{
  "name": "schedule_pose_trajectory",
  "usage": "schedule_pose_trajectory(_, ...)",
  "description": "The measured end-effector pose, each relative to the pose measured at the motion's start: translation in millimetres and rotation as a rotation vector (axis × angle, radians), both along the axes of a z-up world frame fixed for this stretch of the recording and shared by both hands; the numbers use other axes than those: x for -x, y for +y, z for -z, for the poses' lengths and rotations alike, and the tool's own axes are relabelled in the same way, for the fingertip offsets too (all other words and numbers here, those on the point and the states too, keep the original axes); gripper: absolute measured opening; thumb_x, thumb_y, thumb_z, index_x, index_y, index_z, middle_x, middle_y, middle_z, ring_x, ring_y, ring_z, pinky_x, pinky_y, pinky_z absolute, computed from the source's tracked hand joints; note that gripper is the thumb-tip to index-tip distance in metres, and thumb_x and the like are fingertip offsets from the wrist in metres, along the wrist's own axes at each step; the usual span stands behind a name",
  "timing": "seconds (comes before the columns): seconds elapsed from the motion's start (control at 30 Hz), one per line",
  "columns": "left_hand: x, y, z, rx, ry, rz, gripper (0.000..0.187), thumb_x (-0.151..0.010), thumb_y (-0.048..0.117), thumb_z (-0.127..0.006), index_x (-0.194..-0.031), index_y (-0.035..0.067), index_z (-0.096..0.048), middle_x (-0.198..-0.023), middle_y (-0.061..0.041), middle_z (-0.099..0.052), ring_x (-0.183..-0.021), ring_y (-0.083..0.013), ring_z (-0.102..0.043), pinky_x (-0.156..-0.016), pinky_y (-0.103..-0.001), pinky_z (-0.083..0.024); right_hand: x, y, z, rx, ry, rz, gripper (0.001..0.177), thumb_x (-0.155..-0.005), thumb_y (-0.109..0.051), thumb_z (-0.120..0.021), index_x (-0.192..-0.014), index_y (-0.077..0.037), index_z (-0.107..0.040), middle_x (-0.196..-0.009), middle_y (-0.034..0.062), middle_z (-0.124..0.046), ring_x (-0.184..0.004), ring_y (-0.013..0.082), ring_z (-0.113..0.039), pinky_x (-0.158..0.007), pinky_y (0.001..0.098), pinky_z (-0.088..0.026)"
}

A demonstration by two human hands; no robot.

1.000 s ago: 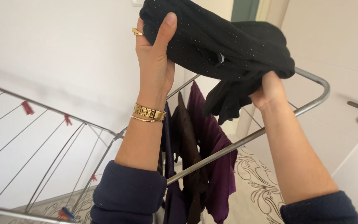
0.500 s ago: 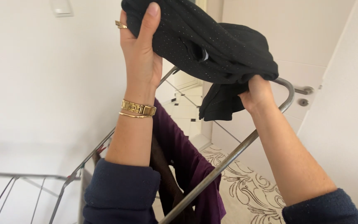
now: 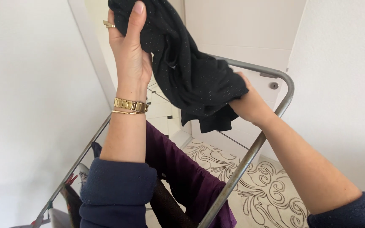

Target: The person takes garments from a red laundry basket, unfolds them, and hangs them on a metal drying rack. The person handles a black top and a dark blue top, spreading each out on the rack to dry.

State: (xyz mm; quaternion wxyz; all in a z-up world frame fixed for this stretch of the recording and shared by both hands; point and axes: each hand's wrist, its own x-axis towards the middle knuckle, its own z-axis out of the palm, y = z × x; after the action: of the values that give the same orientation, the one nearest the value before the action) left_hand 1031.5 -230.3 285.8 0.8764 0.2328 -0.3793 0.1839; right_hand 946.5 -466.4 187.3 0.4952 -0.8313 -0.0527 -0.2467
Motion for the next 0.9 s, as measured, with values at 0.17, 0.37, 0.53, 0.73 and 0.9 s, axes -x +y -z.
schedule_pose_trajectory(0.17,-17.9,-0.8,11.3,-0.047,0.105,0.044,0.048,-0.078,0.013,-0.090,-0.117,0.009,-0.064,-0.107,-0.011,-0.073,-0.098,-0.0263,-0.072,-0.090,-0.043,-0.064,3.0,-4.9,10.5,0.294,0.062,0.042,0.043,-0.081,-0.009,-0.059,-0.124,-0.014,-0.058,-0.114,0.0067,-0.067,-0.102,0.0252,-0.064,-0.083,0.0366,-0.051)
schedule_pose_trajectory(0.37,-52.1,-13.6,34.2,-0.075,0.072,0.072,0.039,-0.081,0.009,-0.089,-0.113,0.008,-0.065,-0.109,-0.013,-0.074,-0.099,-0.0267,-0.073,-0.091,-0.044,-0.064,5.2,-6.0,20.2,0.589,0.229,0.090,0.044,-0.083,-0.019,-0.066,-0.125,-0.014,-0.057,-0.118,0.0115,-0.071,-0.106,0.0331,-0.067,-0.088,0.0440,-0.052)
schedule_pose_trajectory(0.53,-72.5,-24.2,51.0,-0.106,0.138,0.094,0.045,-0.077,0.007,-0.091,-0.113,0.009,-0.064,-0.111,-0.013,-0.074,-0.102,-0.0274,-0.072,-0.095,-0.044,-0.063,23.1,12.2,1.8,0.648,0.599,0.244,0.044,-0.085,-0.042,-0.073,-0.118,-0.015,-0.062,-0.110,0.0091,-0.074,-0.100,0.0298,-0.069,-0.080,0.0425,-0.053)
schedule_pose_trajectory(0.73,-64.8,-46.5,81.1,-0.583,0.135,-0.155,0.064,-0.071,0.024,-0.092,-0.126,0.010,-0.061,-0.120,-0.009,-0.073,-0.110,-0.0219,-0.072,-0.099,-0.034,-0.062,30.7,3.4,-7.1,0.579,0.470,0.184,0.058,-0.087,-0.046,-0.070,-0.134,-0.012,-0.065,-0.121,0.0094,-0.076,-0.113,0.0214,-0.072,-0.098,0.0379,-0.055)
schedule_pose_trajectory(0.9,-56.1,-60.6,108.8,-0.965,0.002,-0.105,0.045,-0.076,0.024,-0.089,-0.114,0.014,-0.065,-0.104,0.002,-0.072,-0.098,-0.0117,-0.070,-0.090,-0.025,-0.059,44.9,7.2,-23.5,0.449,0.396,0.213,0.049,-0.091,-0.041,-0.066,-0.133,-0.014,-0.067,-0.120,0.0061,-0.077,-0.115,0.0178,-0.071,-0.102,0.0349,-0.054)
